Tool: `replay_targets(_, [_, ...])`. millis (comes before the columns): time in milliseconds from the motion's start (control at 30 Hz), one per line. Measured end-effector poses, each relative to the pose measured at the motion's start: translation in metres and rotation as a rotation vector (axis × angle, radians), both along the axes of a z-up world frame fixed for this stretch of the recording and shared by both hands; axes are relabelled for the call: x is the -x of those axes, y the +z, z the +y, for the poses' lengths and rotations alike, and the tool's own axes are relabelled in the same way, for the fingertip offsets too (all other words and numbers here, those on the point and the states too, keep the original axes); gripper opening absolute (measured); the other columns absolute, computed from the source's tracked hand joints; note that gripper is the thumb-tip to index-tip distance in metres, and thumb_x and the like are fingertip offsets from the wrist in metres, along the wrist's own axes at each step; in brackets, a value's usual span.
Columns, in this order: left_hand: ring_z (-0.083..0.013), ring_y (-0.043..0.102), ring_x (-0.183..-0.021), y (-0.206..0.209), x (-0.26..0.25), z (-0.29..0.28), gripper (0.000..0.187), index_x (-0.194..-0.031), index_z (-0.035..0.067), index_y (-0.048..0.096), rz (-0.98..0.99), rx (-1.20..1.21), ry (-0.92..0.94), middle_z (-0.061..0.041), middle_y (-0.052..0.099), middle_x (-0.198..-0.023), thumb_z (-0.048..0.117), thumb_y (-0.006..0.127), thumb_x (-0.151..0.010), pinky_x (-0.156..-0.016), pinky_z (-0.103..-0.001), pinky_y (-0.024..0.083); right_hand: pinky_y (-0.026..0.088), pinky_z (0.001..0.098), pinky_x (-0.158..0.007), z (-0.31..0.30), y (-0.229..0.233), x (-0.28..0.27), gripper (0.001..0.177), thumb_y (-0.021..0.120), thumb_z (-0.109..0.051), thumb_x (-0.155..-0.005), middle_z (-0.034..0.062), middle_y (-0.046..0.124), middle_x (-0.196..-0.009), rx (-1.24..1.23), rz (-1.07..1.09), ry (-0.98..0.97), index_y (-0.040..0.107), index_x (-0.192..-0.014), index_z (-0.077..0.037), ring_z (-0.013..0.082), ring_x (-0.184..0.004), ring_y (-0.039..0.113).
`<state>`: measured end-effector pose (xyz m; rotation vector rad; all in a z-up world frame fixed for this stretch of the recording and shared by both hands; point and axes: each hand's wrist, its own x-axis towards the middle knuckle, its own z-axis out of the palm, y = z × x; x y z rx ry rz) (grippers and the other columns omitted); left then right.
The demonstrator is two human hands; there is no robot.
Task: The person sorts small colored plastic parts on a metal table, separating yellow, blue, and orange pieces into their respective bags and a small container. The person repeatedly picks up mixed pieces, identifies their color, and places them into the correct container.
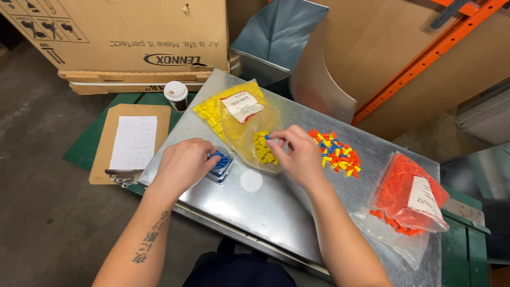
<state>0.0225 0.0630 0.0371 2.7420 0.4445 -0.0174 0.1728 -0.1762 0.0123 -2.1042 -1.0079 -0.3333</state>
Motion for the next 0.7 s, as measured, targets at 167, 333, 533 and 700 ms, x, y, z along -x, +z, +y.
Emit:
replay_targets(167, [-0.0211, 0.071, -0.076, 0.011, 0.01, 0.006, 0.017, -0.103, 0.02, 0.081, -0.126, 0.048, 0.013, 0.002, 0.066, -0.07, 0.032, 0.071, -0.095, -0.069, -0.039, 0.059, 0.058, 0.0384, -0.069, 0.053, -0.002, 0.029, 0.012, 0.081, -0.021, -0.087, 0.0024, 0.067, -0.075, 0.062, 0.134, 0.219, 0.079, -0.099, -0.02, 0.0261, -0.071, 0.068])
replay_targets(333, [-0.021, 0.067, -0.065, 0.006, 0.018, -0.001, 0.017, -0.076, 0.021, 0.068, -0.431, 0.108, -0.01, 0.005, 0.057, -0.062, 0.026, 0.074, -0.091, -0.061, -0.035, 0.057, 0.059, 0.0458, -0.072, 0.075, -0.004, 0.046, 0.012, 0.077, -0.02, -0.087, 0.0064, 0.067, -0.076, 0.199, 0.156, 0.261, 0.079, -0.098, -0.016, 0.0331, -0.076, 0.07])
replay_targets(533, [-0.0239, 0.068, -0.066, -0.017, -0.021, -0.039, 0.027, -0.07, 0.021, 0.052, -0.563, 0.113, -0.244, 0.002, 0.053, -0.061, 0.022, 0.074, -0.085, -0.058, -0.036, 0.054, 0.06, 0.0368, -0.077, 0.007, -0.059, 0.008, 0.021, 0.078, -0.023, -0.09, -0.0025, 0.065, -0.071, 0.056, 0.129, 0.012, 0.078, -0.11, -0.027, 0.0235, -0.078, 0.072])
replay_targets(700, [-0.0265, 0.072, -0.085, -0.025, -0.077, -0.095, 0.009, -0.087, 0.021, 0.059, -0.334, 0.132, -0.439, -0.002, 0.061, -0.074, 0.025, 0.067, -0.088, -0.07, -0.039, 0.059, 0.059, 0.0343, -0.076, -0.084, -0.101, -0.029, 0.016, 0.077, -0.03, -0.091, -0.0075, 0.063, -0.07, 0.294, 0.205, -0.4, 0.077, -0.106, -0.029, 0.0166, -0.077, 0.07])
